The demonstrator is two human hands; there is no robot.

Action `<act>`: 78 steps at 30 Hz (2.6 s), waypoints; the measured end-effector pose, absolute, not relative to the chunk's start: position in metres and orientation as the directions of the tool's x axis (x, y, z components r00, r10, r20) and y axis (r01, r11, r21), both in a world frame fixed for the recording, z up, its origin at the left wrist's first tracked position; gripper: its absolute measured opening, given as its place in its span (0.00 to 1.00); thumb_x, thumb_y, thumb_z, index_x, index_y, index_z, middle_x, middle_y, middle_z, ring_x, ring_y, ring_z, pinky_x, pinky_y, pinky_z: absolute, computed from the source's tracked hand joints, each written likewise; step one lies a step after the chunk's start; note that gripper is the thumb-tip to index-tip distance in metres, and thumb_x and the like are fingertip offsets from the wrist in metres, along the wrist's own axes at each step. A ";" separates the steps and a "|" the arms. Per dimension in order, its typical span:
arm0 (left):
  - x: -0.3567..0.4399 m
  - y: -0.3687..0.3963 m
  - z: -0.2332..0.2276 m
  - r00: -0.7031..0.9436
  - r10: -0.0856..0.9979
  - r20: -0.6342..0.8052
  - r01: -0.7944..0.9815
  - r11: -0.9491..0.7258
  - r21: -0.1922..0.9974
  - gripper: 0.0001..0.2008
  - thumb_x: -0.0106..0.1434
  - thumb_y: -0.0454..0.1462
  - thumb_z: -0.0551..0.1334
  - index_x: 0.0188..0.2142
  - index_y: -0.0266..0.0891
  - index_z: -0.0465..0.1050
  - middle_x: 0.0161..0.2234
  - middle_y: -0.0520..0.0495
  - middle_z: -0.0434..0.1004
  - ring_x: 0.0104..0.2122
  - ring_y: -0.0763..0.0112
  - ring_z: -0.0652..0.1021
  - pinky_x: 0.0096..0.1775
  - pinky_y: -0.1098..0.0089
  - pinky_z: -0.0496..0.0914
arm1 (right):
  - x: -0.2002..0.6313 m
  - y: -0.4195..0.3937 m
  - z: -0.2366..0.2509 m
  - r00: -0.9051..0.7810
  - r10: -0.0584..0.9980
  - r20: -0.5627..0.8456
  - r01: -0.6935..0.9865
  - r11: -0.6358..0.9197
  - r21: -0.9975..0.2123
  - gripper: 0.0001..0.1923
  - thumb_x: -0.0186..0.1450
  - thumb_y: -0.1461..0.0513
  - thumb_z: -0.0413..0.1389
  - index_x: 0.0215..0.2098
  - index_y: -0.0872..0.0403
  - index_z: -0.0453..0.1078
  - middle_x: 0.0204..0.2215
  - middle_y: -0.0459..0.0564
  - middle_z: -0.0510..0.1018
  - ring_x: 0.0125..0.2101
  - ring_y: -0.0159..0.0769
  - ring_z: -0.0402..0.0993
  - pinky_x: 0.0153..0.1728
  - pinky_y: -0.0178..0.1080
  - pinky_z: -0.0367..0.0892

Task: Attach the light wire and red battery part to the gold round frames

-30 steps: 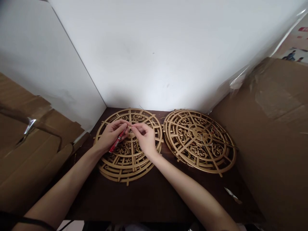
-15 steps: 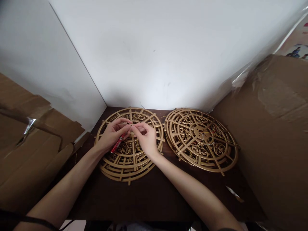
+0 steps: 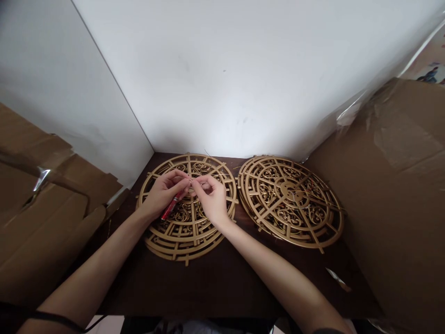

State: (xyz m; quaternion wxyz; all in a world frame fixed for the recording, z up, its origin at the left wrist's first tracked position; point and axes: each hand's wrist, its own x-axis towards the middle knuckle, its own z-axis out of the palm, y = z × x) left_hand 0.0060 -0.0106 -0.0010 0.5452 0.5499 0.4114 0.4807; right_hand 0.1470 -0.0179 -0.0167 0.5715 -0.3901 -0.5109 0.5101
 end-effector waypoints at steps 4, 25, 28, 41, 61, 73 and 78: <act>0.006 -0.010 -0.002 0.186 0.979 0.082 -0.076 -0.069 0.995 0.10 0.57 0.40 0.64 0.32 0.36 0.68 0.21 0.53 0.69 0.18 0.80 0.67 0.22 0.77 0.60 | 0.147 -0.018 -0.017 -0.030 0.982 0.184 -0.214 0.174 -0.961 0.08 0.59 0.58 0.59 0.30 0.54 0.68 0.18 0.42 0.73 0.19 0.29 0.70 0.21 0.31 0.63; 0.005 -0.008 -0.005 0.129 0.984 0.125 -0.118 -0.109 0.987 0.10 0.58 0.39 0.64 0.33 0.35 0.67 0.20 0.54 0.69 0.18 0.80 0.67 0.22 0.77 0.60 | 0.146 -0.014 -0.020 -0.042 0.986 0.162 -0.301 0.142 -0.943 0.08 0.59 0.60 0.59 0.32 0.55 0.65 0.25 0.43 0.75 0.22 0.28 0.73 0.18 0.28 0.60; 0.005 -0.008 -0.007 0.127 0.983 0.130 -0.122 -0.115 0.986 0.10 0.58 0.39 0.64 0.34 0.35 0.67 0.20 0.54 0.68 0.18 0.80 0.67 0.22 0.77 0.61 | 0.146 -0.014 -0.020 -0.060 0.985 0.161 -0.276 0.139 -0.951 0.08 0.58 0.60 0.60 0.32 0.55 0.67 0.23 0.43 0.75 0.23 0.28 0.73 0.19 0.29 0.62; 0.005 -0.009 -0.010 0.141 0.973 0.183 -0.055 -0.176 0.983 0.10 0.59 0.41 0.63 0.34 0.36 0.67 0.21 0.54 0.69 0.19 0.80 0.68 0.22 0.77 0.61 | 0.147 -0.015 -0.018 -0.053 0.988 0.147 -0.247 0.129 -0.960 0.10 0.55 0.57 0.62 0.30 0.55 0.71 0.20 0.43 0.75 0.20 0.29 0.69 0.20 0.31 0.62; 0.008 -0.013 0.000 0.128 0.984 0.124 -0.212 -0.095 0.973 0.14 0.62 0.46 0.58 0.41 0.43 0.57 0.19 0.57 0.70 0.14 0.77 0.69 0.17 0.78 0.63 | 0.148 -0.011 -0.024 0.024 0.985 0.169 -0.235 0.170 -0.957 0.08 0.56 0.58 0.62 0.30 0.54 0.72 0.17 0.39 0.67 0.18 0.25 0.60 0.20 0.30 0.58; 0.008 -0.012 0.000 0.200 0.977 0.073 -0.265 -0.018 0.964 0.10 0.61 0.40 0.59 0.39 0.39 0.59 0.23 0.55 0.70 0.13 0.83 0.62 0.14 0.81 0.56 | 0.148 -0.011 -0.022 0.018 0.986 0.167 -0.262 0.166 -0.951 0.07 0.55 0.59 0.62 0.29 0.54 0.71 0.18 0.40 0.70 0.17 0.25 0.62 0.20 0.31 0.60; 0.008 -0.013 -0.001 0.298 0.943 0.147 -0.148 -0.106 0.983 0.13 0.62 0.40 0.59 0.43 0.38 0.59 0.23 0.55 0.70 0.13 0.83 0.65 0.15 0.80 0.58 | 0.148 -0.012 -0.020 -0.011 0.987 0.162 -0.259 0.154 -0.953 0.07 0.56 0.58 0.61 0.30 0.54 0.72 0.17 0.40 0.71 0.18 0.26 0.63 0.20 0.31 0.59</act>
